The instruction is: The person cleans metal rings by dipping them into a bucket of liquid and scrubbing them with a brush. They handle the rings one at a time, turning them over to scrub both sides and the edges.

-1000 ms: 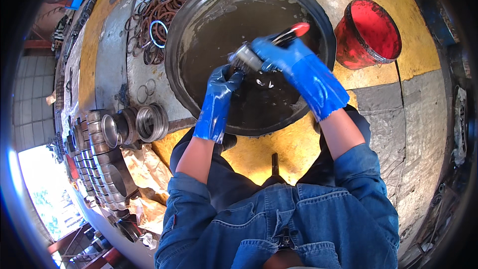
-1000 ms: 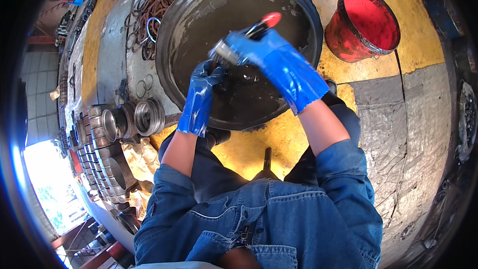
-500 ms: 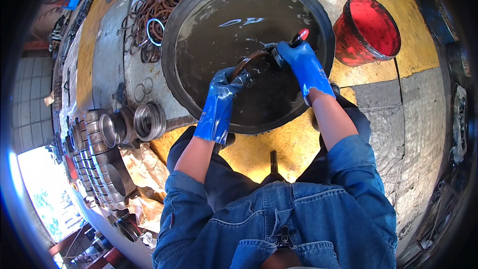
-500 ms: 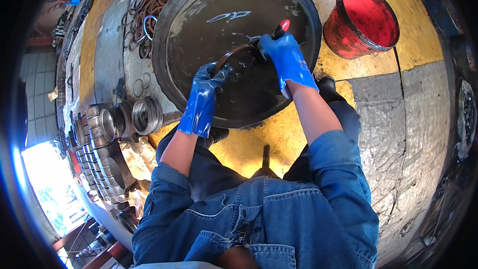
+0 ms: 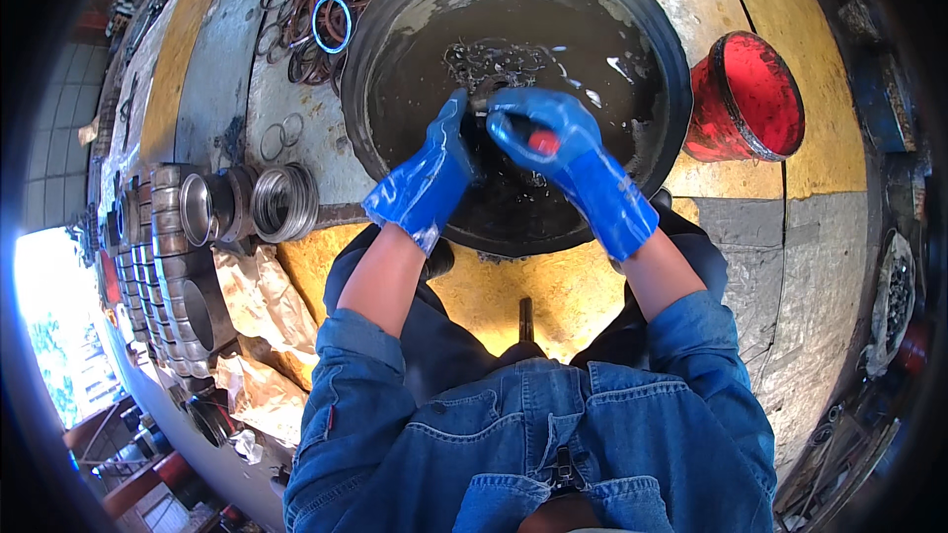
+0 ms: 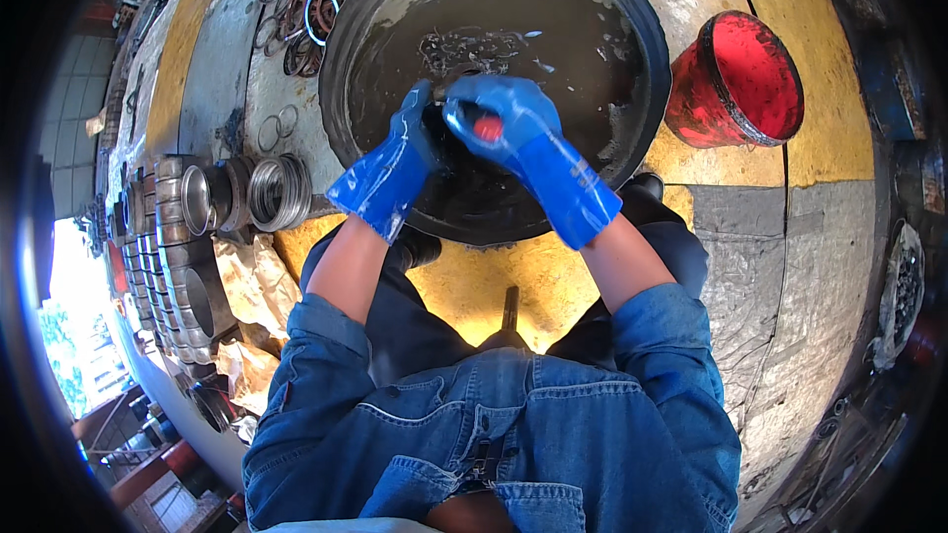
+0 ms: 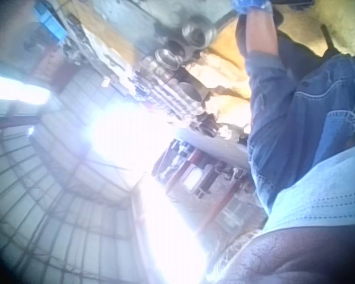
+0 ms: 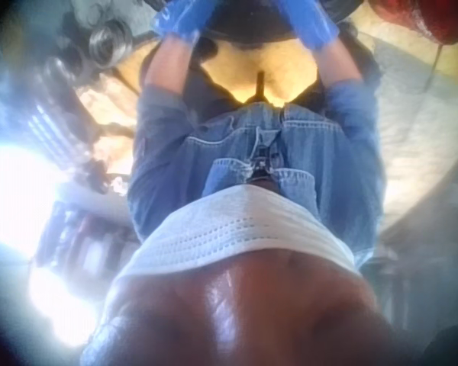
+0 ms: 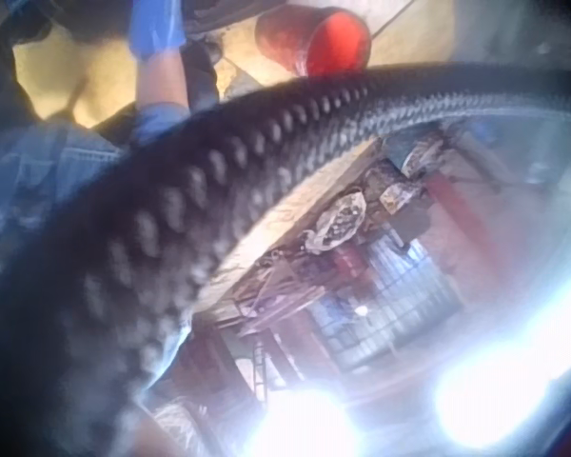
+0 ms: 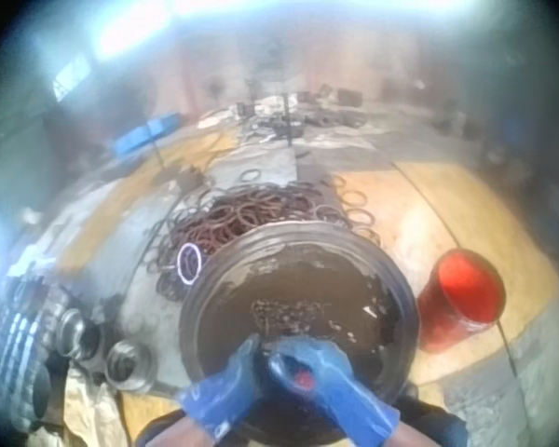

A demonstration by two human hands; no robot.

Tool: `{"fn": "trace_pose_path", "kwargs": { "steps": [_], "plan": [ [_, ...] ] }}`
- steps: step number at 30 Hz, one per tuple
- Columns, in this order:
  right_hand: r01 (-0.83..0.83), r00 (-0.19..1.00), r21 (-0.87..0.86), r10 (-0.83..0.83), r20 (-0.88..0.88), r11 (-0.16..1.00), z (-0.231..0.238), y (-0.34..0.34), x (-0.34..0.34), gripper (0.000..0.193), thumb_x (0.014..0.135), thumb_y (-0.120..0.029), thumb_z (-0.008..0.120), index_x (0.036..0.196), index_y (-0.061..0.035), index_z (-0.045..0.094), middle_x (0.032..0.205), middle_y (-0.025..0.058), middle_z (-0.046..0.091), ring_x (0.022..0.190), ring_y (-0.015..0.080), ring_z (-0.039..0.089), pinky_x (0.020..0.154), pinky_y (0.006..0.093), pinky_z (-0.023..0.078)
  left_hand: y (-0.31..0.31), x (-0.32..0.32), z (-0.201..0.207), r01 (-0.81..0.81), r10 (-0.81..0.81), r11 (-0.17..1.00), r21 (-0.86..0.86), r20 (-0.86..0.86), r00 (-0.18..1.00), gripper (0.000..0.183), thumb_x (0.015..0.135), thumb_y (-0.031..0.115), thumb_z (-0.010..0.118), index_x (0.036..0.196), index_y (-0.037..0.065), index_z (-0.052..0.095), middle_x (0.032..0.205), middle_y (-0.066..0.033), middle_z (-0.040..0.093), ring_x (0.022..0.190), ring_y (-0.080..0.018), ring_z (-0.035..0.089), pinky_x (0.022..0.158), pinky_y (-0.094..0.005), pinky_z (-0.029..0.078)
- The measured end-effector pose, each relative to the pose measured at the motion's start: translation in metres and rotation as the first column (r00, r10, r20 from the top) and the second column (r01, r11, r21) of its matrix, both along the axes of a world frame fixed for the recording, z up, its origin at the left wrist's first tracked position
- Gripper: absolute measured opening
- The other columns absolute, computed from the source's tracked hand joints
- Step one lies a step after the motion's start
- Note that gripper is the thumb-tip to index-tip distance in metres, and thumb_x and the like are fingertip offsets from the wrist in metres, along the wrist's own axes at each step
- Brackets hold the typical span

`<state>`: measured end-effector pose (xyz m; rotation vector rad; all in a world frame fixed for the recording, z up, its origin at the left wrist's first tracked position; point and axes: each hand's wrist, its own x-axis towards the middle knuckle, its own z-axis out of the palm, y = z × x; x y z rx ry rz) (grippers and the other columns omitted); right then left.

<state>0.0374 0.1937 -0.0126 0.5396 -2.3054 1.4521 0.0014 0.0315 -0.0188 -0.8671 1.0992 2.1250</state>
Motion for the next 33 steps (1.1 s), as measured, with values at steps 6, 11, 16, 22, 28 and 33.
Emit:
{"fn": "trace_pose_path", "kwargs": {
  "steps": [6,11,16,22,28,33],
  "plan": [
    [-0.155,0.969,0.493,0.229,-0.092,0.856,-0.008,-0.001,0.038,0.035,0.078,-0.011,0.076,0.112,-0.0160,0.070,0.081,0.0086,0.071,0.065,0.0293,0.071,0.057,0.0365,0.058,-0.037,0.017,-0.026,0.188,-0.747,0.652,-0.734,-0.580,0.326,0.035,0.106,0.023,0.050,0.128,-0.001,0.063,0.121,-0.0153,0.070,0.109,-0.0240,0.067,0.097,-0.0328,0.054],
    [-0.291,0.952,0.618,0.285,0.111,0.730,-0.037,0.010,0.064,0.033,0.077,-0.008,0.075,0.109,-0.0149,0.071,0.080,0.0097,0.070,0.069,0.0286,0.071,0.060,0.0377,0.058,-0.027,0.003,-0.026,0.257,-0.270,0.963,-0.083,-0.260,0.927,0.032,0.103,0.018,0.051,0.120,-0.005,0.066,0.108,-0.0182,0.073,0.095,-0.0272,0.073,0.084,-0.0352,0.060],
    [-0.421,0.870,0.542,0.155,0.469,0.727,-0.051,0.031,0.064,0.024,0.076,-0.017,0.076,0.100,-0.0203,0.076,0.090,0.0103,0.073,0.083,0.0323,0.072,0.073,0.0421,0.059,-0.034,0.001,-0.051,0.277,-0.393,0.916,-0.290,-0.511,0.765,0.029,0.102,0.018,0.053,0.117,-0.002,0.067,0.106,-0.0161,0.074,0.093,-0.0250,0.072,0.082,-0.0348,0.060],
    [0.180,0.710,0.398,-0.400,0.580,0.899,-0.055,0.045,0.051,0.025,0.084,-0.038,0.074,0.103,-0.0225,0.078,0.097,0.0140,0.074,0.089,0.0339,0.072,0.080,0.0427,0.058,-0.023,-0.008,-0.050,0.084,-0.211,0.950,-0.302,-0.418,0.883,0.021,0.100,0.020,0.057,0.108,0.004,0.068,0.098,-0.0096,0.075,0.071,-0.0155,0.063,0.063,-0.0279,0.050],
    [0.331,0.782,-0.748,0.276,0.559,0.575,-0.029,0.036,0.047,0.034,0.095,-0.025,0.068,0.117,0.0008,0.072,0.104,0.0132,0.075,0.082,0.0177,0.071,0.070,0.0332,0.058,-0.048,-0.039,-0.028,-0.276,0.251,0.960,-0.050,-0.284,0.925,0.015,0.102,0.024,0.056,0.093,0.017,0.065,0.094,-0.0010,0.071,0.055,-0.0075,0.046,0.052,-0.0285,0.037],
    [0.325,0.736,-0.743,0.337,0.587,0.585,-0.048,0.032,0.049,0.036,0.095,-0.022,0.067,0.119,0.0035,0.071,0.106,0.0138,0.075,0.082,0.0192,0.071,0.070,0.0325,0.057,-0.069,-0.045,-0.014,-0.209,0.264,0.948,0.240,-0.226,0.938,0.017,0.104,0.023,0.052,0.086,0.023,0.055,0.093,0.0038,0.068,0.049,-0.0033,0.041,0.051,-0.0267,0.035]
  ]
}}
